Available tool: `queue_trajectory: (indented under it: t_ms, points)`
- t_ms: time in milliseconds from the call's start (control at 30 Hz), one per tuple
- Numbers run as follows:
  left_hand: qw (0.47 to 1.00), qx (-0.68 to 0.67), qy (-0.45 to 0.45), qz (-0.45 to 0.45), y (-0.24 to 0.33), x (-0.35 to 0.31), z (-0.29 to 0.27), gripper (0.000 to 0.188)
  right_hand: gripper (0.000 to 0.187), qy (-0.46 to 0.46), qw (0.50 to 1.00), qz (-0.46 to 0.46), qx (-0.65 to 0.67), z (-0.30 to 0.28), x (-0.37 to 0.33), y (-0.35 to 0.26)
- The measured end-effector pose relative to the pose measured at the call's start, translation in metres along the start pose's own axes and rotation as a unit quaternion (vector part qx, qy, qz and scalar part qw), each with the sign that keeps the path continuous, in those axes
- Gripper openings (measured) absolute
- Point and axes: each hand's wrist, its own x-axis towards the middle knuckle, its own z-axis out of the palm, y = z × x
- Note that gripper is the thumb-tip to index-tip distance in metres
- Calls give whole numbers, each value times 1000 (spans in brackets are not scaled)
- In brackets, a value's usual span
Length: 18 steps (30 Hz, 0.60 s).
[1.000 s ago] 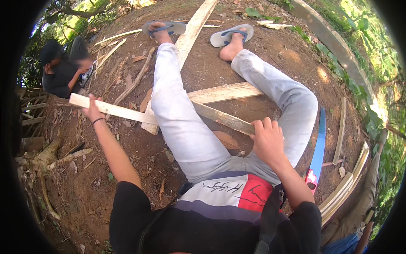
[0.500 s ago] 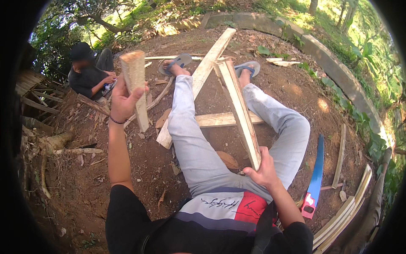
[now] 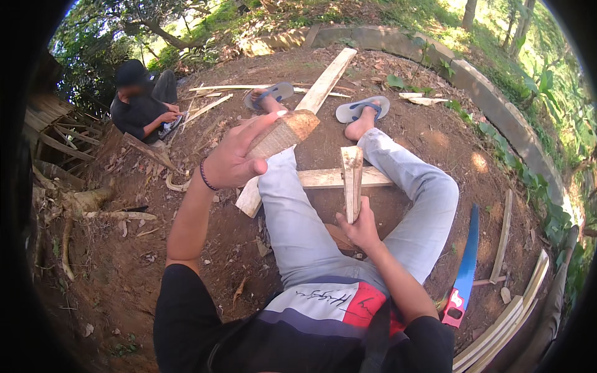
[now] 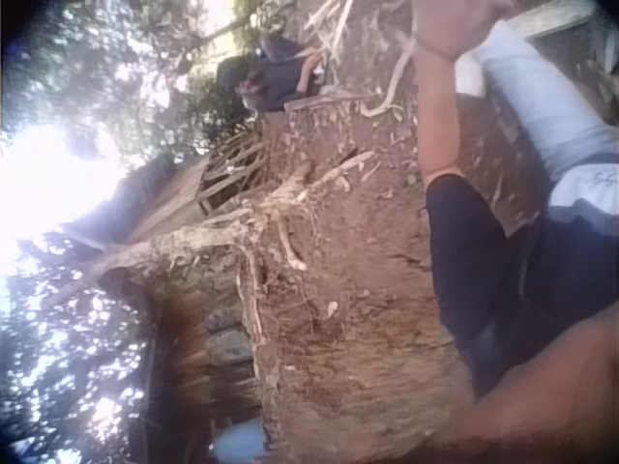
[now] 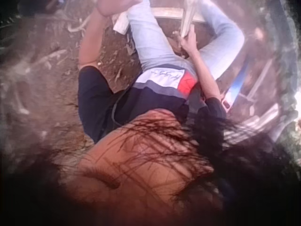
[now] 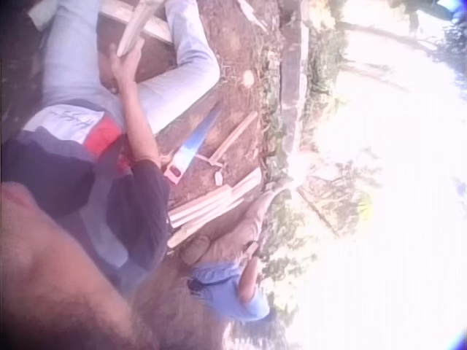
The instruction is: The person saws a wooden plank by hand, aligns it with another piece, and then hammers a nail to join them.
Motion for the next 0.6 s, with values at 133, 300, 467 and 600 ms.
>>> queue_trajectory:
  t_ms: [133, 300, 467, 600]
  points:
    - [994, -1, -71, -84, 4, -12, 0, 78, 47, -7, 999, 35, -32, 1, 0, 1]
    - [996, -17, -37, -81, -2, -14, 12, 75, 47, -11, 998, 49, -43, 2, 2, -3]
    - [961, 47, -212, -170, 12, -2, 3, 78, 48, -4, 998, 28, -59, -1, 1, 3]
    - [990, -35, -115, -77, 11, -4, 18, 73, 48, -1, 998, 34, -54, 0, 2, 3]
